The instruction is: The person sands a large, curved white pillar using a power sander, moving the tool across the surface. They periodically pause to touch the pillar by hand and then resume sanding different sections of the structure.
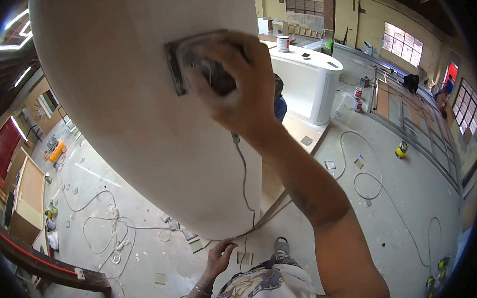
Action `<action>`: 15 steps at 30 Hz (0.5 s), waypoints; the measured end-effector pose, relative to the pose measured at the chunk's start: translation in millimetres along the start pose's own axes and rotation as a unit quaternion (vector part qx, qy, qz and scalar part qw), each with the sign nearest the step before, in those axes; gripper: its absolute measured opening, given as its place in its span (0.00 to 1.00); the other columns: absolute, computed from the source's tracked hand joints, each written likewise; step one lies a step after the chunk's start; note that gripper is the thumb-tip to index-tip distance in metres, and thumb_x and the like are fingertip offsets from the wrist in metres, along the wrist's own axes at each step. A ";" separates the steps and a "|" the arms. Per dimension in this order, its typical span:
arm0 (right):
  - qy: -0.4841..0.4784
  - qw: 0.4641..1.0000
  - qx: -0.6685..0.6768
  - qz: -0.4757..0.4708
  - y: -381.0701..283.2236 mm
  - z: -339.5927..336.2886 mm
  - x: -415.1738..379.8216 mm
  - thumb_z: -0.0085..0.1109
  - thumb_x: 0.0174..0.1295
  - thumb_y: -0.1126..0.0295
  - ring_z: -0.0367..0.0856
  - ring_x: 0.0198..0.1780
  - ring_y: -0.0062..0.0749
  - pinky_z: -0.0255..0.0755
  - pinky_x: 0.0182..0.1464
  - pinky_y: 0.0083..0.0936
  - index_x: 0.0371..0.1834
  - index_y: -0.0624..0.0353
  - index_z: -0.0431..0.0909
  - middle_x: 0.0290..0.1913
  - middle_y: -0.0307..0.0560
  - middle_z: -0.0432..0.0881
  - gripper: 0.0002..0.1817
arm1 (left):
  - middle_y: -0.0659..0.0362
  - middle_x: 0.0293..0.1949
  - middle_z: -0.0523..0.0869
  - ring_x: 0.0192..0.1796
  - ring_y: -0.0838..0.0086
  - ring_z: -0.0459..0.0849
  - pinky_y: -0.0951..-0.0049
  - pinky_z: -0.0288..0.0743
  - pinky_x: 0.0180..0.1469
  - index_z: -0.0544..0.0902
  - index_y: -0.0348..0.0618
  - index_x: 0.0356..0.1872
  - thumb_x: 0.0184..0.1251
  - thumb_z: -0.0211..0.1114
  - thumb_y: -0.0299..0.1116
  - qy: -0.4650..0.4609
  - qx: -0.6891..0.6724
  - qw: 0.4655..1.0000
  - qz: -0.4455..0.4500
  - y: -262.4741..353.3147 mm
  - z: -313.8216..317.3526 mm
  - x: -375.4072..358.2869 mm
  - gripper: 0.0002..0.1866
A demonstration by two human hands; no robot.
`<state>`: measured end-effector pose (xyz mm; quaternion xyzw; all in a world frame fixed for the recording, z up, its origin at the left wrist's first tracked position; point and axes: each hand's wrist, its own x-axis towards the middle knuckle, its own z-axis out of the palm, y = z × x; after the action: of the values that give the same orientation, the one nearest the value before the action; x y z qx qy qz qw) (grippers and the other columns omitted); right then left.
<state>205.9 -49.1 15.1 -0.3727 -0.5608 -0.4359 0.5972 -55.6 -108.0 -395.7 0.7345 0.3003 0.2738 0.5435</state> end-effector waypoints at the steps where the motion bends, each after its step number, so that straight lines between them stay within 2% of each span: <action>1: -0.013 1.000 -0.013 -0.001 -4.2 -4.8 -11.0 0.79 0.48 0.74 0.83 0.51 0.40 0.79 0.51 0.32 0.47 0.53 0.87 0.51 0.49 0.81 0.20 | 0.50 0.47 0.93 0.53 0.70 0.91 0.70 0.83 0.56 0.82 0.32 0.59 0.79 0.63 0.30 -0.004 0.006 1.000 0.001 1.0 0.5 -0.2 0.15; 5: -0.048 0.998 -0.015 0.026 -15.2 -15.9 -65.3 0.78 0.47 0.77 0.82 0.52 0.41 0.80 0.50 0.31 0.48 0.56 0.86 0.54 0.52 0.79 0.22 | 0.51 0.46 0.93 0.51 0.68 0.92 0.69 0.83 0.55 0.83 0.33 0.59 0.78 0.63 0.31 -0.003 0.000 1.000 0.015 6.0 1.5 -1.8 0.15; 8: -0.047 0.997 0.013 0.065 -16.2 -20.1 -112.5 0.80 0.39 0.74 0.78 0.51 0.46 0.75 0.50 0.37 0.47 0.48 0.86 0.53 0.48 0.78 0.26 | 0.51 0.45 0.93 0.49 0.66 0.93 0.68 0.84 0.53 0.84 0.35 0.57 0.77 0.64 0.31 0.008 0.003 1.000 0.015 5.5 2.8 -5.7 0.14; 10: -0.045 0.997 0.011 0.063 -16.3 -21.8 -133.6 0.80 0.38 0.74 0.78 0.52 0.46 0.76 0.50 0.37 0.47 0.48 0.86 0.53 0.49 0.79 0.26 | 0.51 0.44 0.93 0.49 0.66 0.93 0.68 0.84 0.53 0.84 0.35 0.57 0.77 0.65 0.31 0.017 -0.013 1.000 0.002 4.3 2.6 -6.9 0.14; 11: -0.043 0.997 0.010 0.061 -15.7 -22.5 -137.3 0.80 0.38 0.74 0.78 0.52 0.47 0.76 0.50 0.38 0.47 0.48 0.86 0.53 0.49 0.79 0.27 | 0.52 0.44 0.93 0.48 0.66 0.93 0.68 0.84 0.53 0.84 0.35 0.57 0.76 0.65 0.31 0.021 0.002 1.000 0.022 4.6 0.9 -5.2 0.14; 13: -0.050 0.998 0.011 0.032 -12.3 -25.0 -125.7 0.78 0.44 0.76 0.81 0.51 0.44 0.79 0.49 0.33 0.48 0.52 0.85 0.54 0.53 0.79 0.24 | 0.52 0.44 0.93 0.47 0.66 0.93 0.68 0.84 0.52 0.83 0.36 0.58 0.76 0.65 0.30 0.030 0.034 0.997 0.061 15.2 -6.8 3.9 0.15; 15: -0.050 0.999 0.006 0.020 -10.7 -25.6 -104.9 0.78 0.47 0.77 0.83 0.51 0.43 0.80 0.49 0.32 0.48 0.55 0.85 0.54 0.55 0.79 0.22 | 0.50 0.46 0.92 0.48 0.65 0.91 0.68 0.83 0.53 0.83 0.34 0.57 0.75 0.65 0.27 0.060 0.087 0.984 0.144 39.1 -24.4 27.4 0.14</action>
<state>205.7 -65.9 -92.1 -0.4019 -0.5848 -0.4015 0.5791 -49.4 -81.2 -349.7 0.7968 0.2465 0.3656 0.4133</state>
